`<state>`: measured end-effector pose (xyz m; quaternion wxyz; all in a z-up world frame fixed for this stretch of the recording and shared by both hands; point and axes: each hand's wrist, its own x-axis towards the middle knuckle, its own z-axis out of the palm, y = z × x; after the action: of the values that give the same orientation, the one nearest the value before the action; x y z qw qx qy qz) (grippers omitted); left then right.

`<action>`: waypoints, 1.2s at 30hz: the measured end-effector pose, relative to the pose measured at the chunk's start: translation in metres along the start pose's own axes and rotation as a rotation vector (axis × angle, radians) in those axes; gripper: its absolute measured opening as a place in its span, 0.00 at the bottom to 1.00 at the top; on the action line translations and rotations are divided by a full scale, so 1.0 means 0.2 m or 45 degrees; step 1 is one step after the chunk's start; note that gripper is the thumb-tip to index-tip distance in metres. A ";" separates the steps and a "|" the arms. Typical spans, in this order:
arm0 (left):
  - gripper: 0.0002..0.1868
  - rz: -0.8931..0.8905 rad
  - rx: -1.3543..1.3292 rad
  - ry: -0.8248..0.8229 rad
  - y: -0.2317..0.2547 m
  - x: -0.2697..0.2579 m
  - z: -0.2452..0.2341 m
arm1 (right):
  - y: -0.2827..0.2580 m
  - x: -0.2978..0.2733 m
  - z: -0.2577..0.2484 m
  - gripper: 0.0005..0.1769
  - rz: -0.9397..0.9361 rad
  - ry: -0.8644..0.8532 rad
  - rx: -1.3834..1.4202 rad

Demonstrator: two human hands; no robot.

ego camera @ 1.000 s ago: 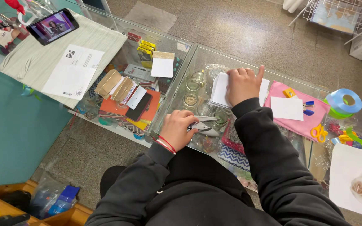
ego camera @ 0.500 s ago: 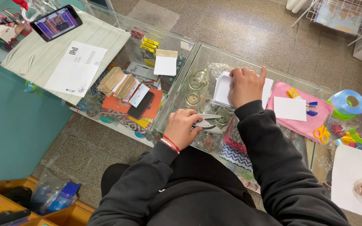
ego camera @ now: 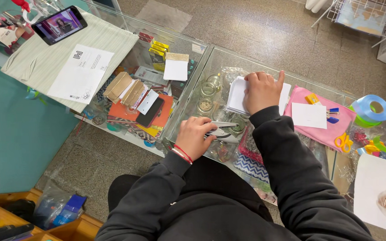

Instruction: The person sits on the floor and repeatedly staples small white paper cards using a handheld stapler. They fold the cards, align them, staple them, and place them into a stack on the glass table.

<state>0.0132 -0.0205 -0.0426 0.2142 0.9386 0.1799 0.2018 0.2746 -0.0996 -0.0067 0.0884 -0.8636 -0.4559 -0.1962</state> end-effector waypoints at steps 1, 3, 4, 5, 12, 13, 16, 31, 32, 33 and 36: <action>0.15 0.000 0.001 0.000 0.00 0.00 0.01 | -0.01 0.00 0.00 0.21 0.000 0.000 0.001; 0.15 0.025 0.006 0.003 0.01 0.00 0.02 | -0.02 -0.01 -0.01 0.21 0.011 0.020 -0.011; 0.15 0.025 0.006 0.002 0.01 0.00 0.02 | -0.01 -0.01 0.01 0.21 0.012 0.020 -0.011; 0.15 0.029 0.013 0.005 0.01 0.00 0.03 | -0.01 -0.01 0.03 0.21 0.010 0.021 -0.020; 0.15 0.028 0.012 0.011 0.02 0.00 0.03 | 0.01 0.02 0.00 0.22 -0.024 -0.058 -0.045; 0.15 0.027 0.013 0.010 0.02 0.00 0.03 | 0.02 0.03 0.01 0.22 -0.024 -0.058 -0.044; 0.15 0.030 0.009 0.015 0.02 0.00 0.03 | 0.03 0.05 0.01 0.22 -0.052 -0.071 -0.044; 0.18 0.102 0.032 0.130 0.04 0.00 0.01 | -0.15 0.00 -0.28 0.09 -0.233 0.131 0.238; 0.24 0.075 -0.080 0.256 0.07 0.00 -0.04 | -0.20 -0.02 -0.33 0.09 -0.317 0.125 0.322; 0.29 0.049 -0.192 0.382 0.09 0.01 -0.09 | -0.25 -0.04 -0.37 0.10 -0.401 0.119 0.406; 0.35 0.022 -0.404 0.630 0.06 0.03 -0.15 | -0.39 -0.11 -0.32 0.05 -0.599 0.083 0.645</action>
<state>0.0071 -0.0179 -0.0097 0.3063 0.8170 0.1850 0.4522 0.1825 -0.0935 0.0391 0.2668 -0.6786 -0.6738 -0.1194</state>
